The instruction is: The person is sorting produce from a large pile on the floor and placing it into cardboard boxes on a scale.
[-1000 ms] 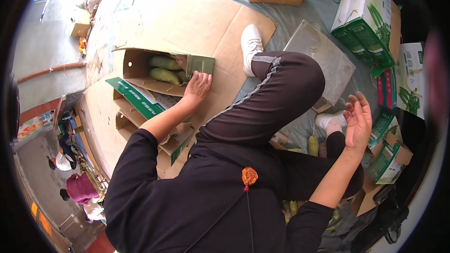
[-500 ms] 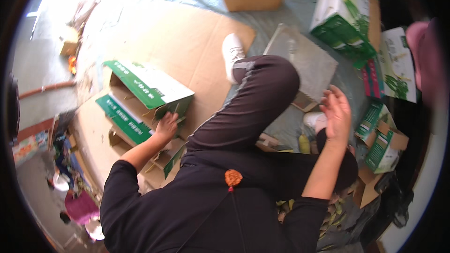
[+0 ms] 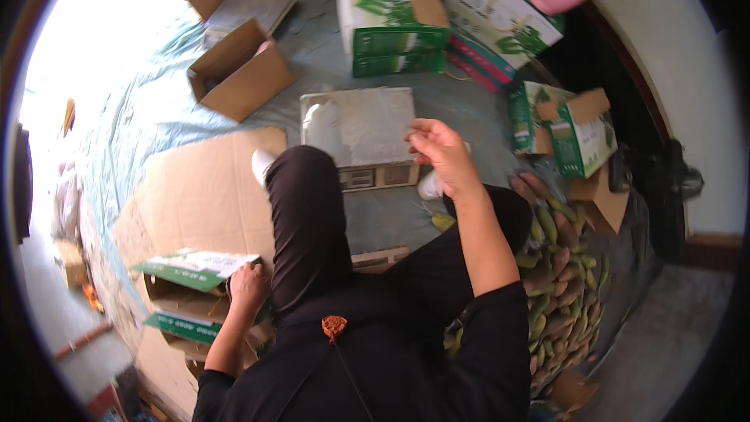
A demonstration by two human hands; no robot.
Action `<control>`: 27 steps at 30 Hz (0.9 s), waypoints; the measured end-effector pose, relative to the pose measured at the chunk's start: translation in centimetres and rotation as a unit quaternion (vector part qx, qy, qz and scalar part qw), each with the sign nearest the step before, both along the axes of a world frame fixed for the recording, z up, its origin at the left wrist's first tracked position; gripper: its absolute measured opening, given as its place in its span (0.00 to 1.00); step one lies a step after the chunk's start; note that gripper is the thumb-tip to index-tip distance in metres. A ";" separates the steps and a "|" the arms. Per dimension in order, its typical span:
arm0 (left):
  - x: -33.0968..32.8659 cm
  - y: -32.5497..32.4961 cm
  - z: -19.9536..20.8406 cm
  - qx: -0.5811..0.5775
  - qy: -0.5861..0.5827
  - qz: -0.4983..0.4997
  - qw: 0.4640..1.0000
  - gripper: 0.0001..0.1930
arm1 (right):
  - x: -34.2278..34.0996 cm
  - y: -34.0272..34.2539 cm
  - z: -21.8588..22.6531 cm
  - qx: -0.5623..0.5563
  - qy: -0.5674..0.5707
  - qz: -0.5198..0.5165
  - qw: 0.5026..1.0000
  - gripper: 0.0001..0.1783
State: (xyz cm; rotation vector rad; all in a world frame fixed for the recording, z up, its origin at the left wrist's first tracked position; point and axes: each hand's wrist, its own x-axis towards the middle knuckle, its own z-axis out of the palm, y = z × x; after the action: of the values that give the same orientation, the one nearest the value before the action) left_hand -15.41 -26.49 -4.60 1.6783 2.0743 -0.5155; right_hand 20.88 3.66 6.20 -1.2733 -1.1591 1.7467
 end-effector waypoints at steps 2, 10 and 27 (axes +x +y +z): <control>0.8 2.3 2.2 0.007 0.021 -0.003 1.000 0.17 | 1.5 0.0 -0.3 0.012 -0.001 -0.001 1.000 0.16; -2.5 0.4 0.1 -0.220 0.174 0.001 0.960 0.20 | 4.0 0.1 1.9 0.035 0.003 -0.029 0.999 0.16; 2.9 24.4 11.3 0.285 -0.137 -0.015 0.948 0.14 | 9.0 -1.8 2.8 0.124 0.031 -0.003 0.992 0.15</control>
State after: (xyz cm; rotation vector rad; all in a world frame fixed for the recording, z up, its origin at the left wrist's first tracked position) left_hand -12.46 -2.06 6.71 1.9490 2.1033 0.3393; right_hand 29.88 1.86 9.04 -1.0663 -1.2887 1.5693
